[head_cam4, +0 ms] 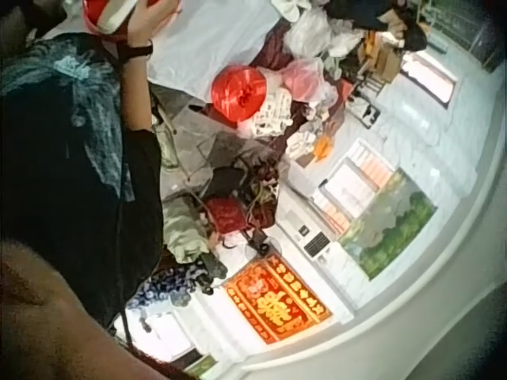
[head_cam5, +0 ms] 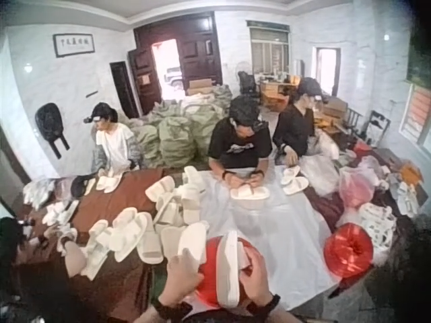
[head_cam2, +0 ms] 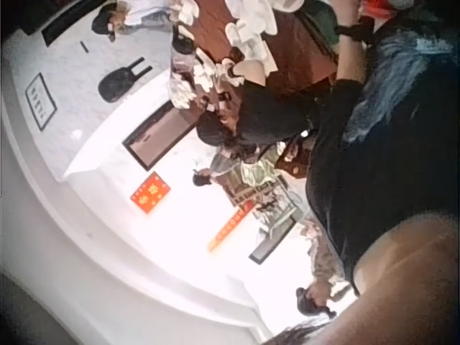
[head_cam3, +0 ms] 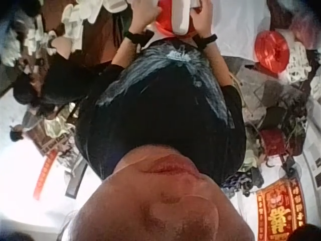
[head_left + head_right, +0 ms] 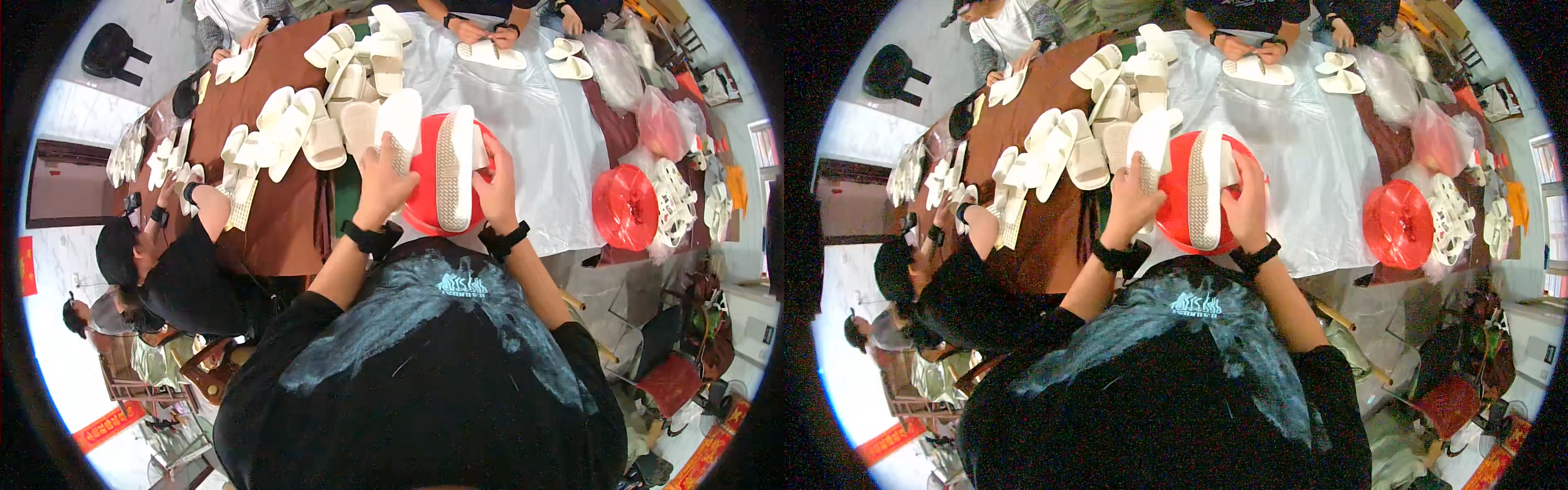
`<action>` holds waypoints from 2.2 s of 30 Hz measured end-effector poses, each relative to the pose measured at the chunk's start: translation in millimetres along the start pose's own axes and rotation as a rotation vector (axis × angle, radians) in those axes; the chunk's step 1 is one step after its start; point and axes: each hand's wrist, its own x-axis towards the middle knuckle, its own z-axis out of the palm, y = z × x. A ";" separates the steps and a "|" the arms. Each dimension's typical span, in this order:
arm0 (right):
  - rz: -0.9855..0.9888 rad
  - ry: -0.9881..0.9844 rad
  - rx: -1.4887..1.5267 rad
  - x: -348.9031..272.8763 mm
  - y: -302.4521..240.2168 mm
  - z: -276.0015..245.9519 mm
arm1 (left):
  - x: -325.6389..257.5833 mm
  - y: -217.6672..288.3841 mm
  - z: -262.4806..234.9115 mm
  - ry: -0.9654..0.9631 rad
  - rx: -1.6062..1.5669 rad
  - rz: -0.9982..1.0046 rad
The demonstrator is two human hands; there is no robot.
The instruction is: Manually assembling and inspecting white foam sandals in a group workshop setting.
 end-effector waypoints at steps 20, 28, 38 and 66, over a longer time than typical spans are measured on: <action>-0.178 -0.309 -0.868 1.5 -26.1 7.8 | 1.1 -50.2 0.5 -0.103 -0.575 -0.253; -0.018 -0.344 -0.853 8.5 -35.3 7.6 | -4.6 -30.5 -11.5 -0.242 -0.212 -0.179; 0.012 -0.242 -0.094 2.9 17.2 -21.2 | -1.9 -32.7 -3.0 -0.286 -0.151 -0.185; 0.663 0.177 0.291 -17.0 163.2 -89.8 | 49.3 34.4 33.5 -0.030 0.410 0.560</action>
